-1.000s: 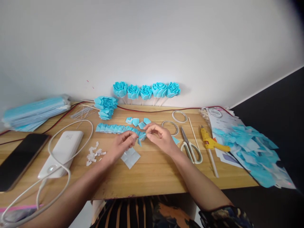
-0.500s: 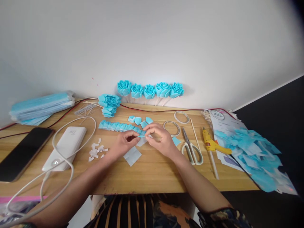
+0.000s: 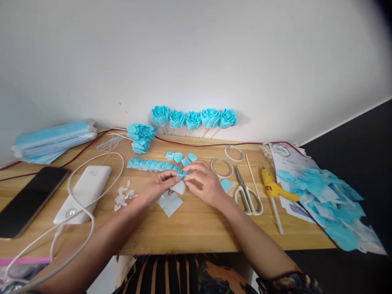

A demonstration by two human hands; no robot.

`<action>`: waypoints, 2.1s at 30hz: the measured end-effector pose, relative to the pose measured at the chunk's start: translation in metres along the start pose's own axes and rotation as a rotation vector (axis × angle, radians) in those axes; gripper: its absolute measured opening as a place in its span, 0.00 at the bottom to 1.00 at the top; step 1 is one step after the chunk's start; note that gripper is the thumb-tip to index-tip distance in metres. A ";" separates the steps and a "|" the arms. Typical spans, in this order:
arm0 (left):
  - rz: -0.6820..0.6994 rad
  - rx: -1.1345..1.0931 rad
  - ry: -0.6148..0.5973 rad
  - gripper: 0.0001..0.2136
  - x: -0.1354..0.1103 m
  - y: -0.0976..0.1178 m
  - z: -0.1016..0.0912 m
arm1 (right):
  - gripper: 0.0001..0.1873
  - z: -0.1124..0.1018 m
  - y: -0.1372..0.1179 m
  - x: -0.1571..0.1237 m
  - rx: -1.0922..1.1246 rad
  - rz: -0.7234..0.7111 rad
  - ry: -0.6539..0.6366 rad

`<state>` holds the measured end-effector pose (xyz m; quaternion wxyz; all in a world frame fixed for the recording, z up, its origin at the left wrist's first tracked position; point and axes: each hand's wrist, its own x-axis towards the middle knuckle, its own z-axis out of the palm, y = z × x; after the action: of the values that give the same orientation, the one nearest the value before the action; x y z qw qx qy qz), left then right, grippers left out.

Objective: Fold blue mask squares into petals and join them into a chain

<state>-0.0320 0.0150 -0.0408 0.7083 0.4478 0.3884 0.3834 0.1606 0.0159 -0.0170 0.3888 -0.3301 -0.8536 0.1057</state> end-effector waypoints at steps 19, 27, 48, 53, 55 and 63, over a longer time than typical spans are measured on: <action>0.090 0.103 0.185 0.14 0.002 -0.003 -0.003 | 0.29 0.004 -0.002 -0.004 0.844 0.650 -0.061; 0.127 0.218 0.164 0.14 0.001 0.003 0.004 | 0.27 0.012 -0.006 -0.003 0.917 0.731 -0.020; 0.264 0.529 0.110 0.10 -0.005 0.012 0.005 | 0.30 0.001 -0.006 -0.003 0.454 0.542 -0.118; 0.246 0.562 0.101 0.09 -0.004 0.010 0.005 | 0.28 0.001 -0.005 -0.003 0.494 0.525 -0.078; 0.173 0.489 0.099 0.09 -0.002 0.010 0.003 | 0.28 0.001 -0.004 -0.004 0.510 0.525 -0.058; 0.044 0.099 0.209 0.16 0.003 0.008 -0.007 | 0.30 -0.005 -0.003 -0.003 0.103 0.195 0.064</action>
<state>-0.0385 0.0228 -0.0357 0.6322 0.4484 0.4687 0.4237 0.1647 0.0112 -0.0145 0.4202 -0.3944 -0.7980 0.1763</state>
